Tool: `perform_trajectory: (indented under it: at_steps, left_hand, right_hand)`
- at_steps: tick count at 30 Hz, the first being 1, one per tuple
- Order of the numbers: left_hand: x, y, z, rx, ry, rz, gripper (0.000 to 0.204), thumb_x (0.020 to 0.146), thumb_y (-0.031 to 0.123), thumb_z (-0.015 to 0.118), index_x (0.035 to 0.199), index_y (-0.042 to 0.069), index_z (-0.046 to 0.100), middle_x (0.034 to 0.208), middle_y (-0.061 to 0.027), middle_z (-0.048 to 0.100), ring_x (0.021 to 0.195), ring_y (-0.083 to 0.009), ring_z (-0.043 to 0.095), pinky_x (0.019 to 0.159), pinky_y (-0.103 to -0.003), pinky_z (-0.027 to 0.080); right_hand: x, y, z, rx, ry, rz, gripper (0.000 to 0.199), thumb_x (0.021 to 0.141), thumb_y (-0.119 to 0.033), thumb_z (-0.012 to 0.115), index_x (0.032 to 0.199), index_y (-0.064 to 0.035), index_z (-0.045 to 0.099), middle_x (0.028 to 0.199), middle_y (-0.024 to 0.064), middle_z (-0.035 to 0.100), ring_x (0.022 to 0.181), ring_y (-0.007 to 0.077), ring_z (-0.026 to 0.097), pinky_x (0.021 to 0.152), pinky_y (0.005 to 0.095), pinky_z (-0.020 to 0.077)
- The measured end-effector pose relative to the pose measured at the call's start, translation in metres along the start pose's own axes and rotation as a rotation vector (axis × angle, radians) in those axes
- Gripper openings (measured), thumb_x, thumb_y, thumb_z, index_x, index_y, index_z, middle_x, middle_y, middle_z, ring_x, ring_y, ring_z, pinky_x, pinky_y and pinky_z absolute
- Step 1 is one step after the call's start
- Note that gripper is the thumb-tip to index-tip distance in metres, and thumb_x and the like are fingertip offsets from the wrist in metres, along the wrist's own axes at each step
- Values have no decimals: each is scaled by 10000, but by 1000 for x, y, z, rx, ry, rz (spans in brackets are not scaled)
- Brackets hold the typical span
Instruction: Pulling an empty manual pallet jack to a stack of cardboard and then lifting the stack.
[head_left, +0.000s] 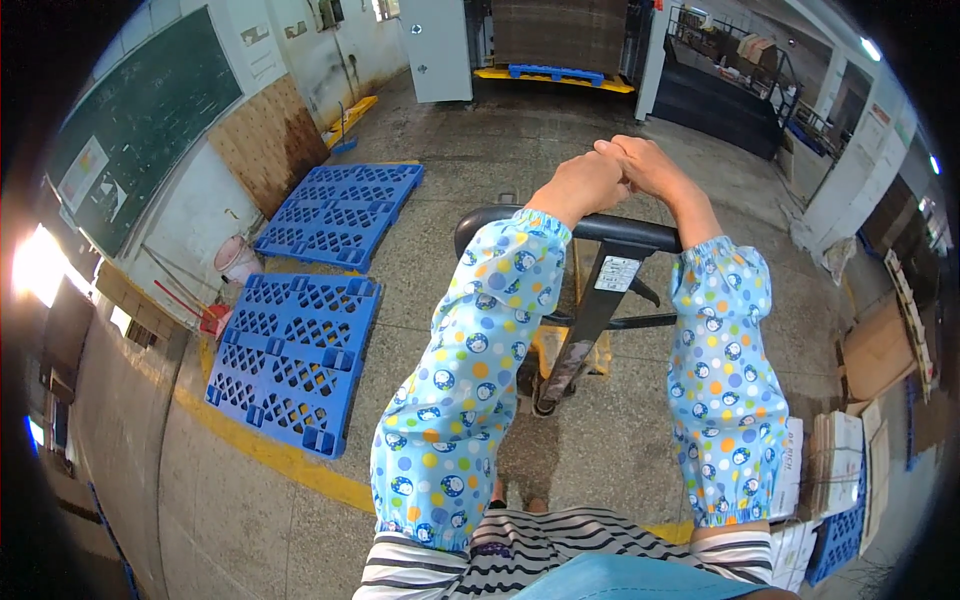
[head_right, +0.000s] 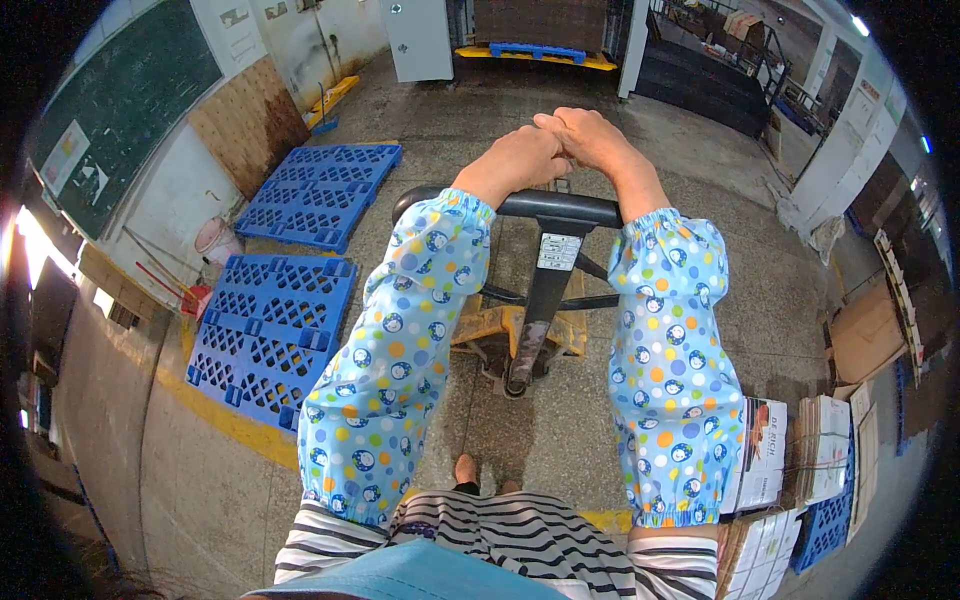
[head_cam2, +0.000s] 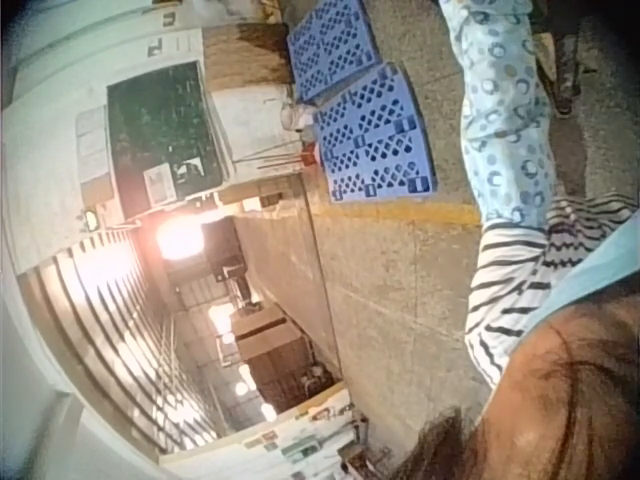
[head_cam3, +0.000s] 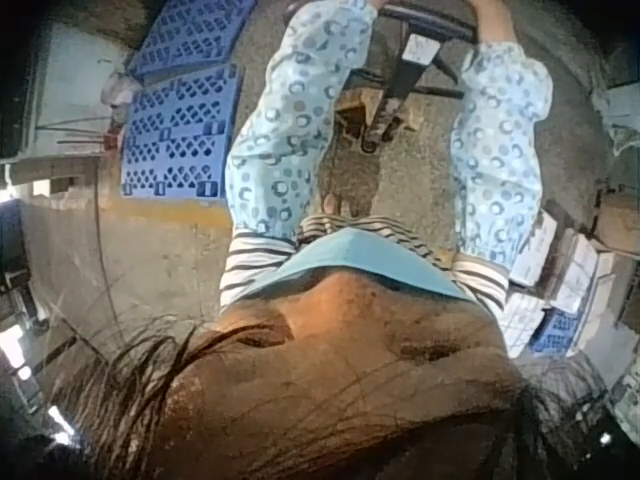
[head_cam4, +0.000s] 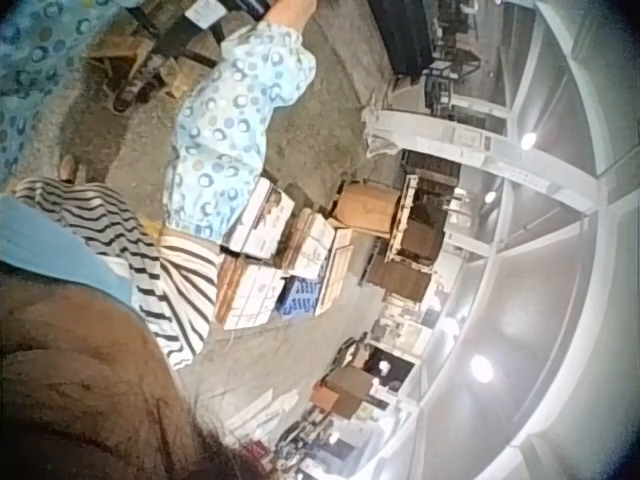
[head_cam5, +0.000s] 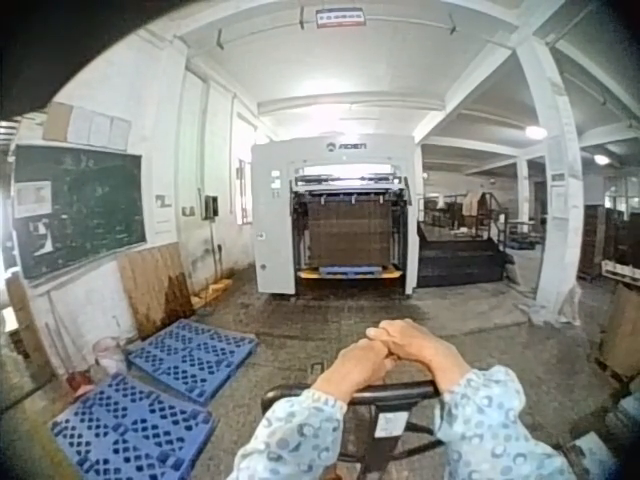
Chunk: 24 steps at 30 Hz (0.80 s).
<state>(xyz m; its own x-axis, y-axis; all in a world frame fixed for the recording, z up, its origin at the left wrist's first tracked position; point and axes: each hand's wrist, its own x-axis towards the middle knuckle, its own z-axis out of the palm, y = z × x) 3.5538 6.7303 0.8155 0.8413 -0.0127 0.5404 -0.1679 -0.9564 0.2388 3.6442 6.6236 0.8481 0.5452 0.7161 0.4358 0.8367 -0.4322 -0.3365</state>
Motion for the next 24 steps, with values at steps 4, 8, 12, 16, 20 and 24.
perform_trajectory:
  at_steps: [4,8,12,16,20,24]
  left_hand:
    - [2,-1,2,-5,1,-15,301,763,272,585,932,30,645,931,-187,632,885,-324,605,786,-421,477]
    - [3,-1,3,9,-11,-23,300,758,272,588,930,34,645,928,-185,632,890,-321,604,786,-417,477]
    - [1,-2,3,4,-7,-22,290,761,275,588,929,46,646,923,-187,630,893,-321,603,786,-416,475]
    - [2,-1,3,-20,-7,-23,286,763,277,588,929,52,645,920,-189,628,893,-325,599,786,-419,472]
    - [2,-4,5,-28,12,-6,288,761,278,588,929,50,643,915,-192,627,890,-332,596,783,-424,470]
    - [3,-4,5,9,13,8,296,760,283,587,919,40,647,908,-197,628,881,-334,600,782,-423,472]
  right_hand:
    - [0,0,0,2,-8,8,524,876,-506,406,761,-20,564,731,148,588,661,275,547,620,381,418]
    - [0,1,0,0,-5,-4,524,876,-507,406,765,-20,566,736,146,591,659,268,546,620,378,418]
    - [-3,-4,-1,-17,-6,3,512,881,-495,406,770,-21,567,741,148,592,662,270,550,623,378,422]
    - [-2,-3,-2,-21,-10,-13,502,887,-481,405,778,-20,571,748,151,595,668,281,557,624,383,424]
    - [-1,-3,-1,-17,-31,7,502,888,-480,403,779,-20,571,743,151,594,669,281,560,621,386,425]
    - [0,-1,-1,-22,-14,-1,503,889,-481,407,774,-19,569,730,148,591,662,271,561,614,382,426]
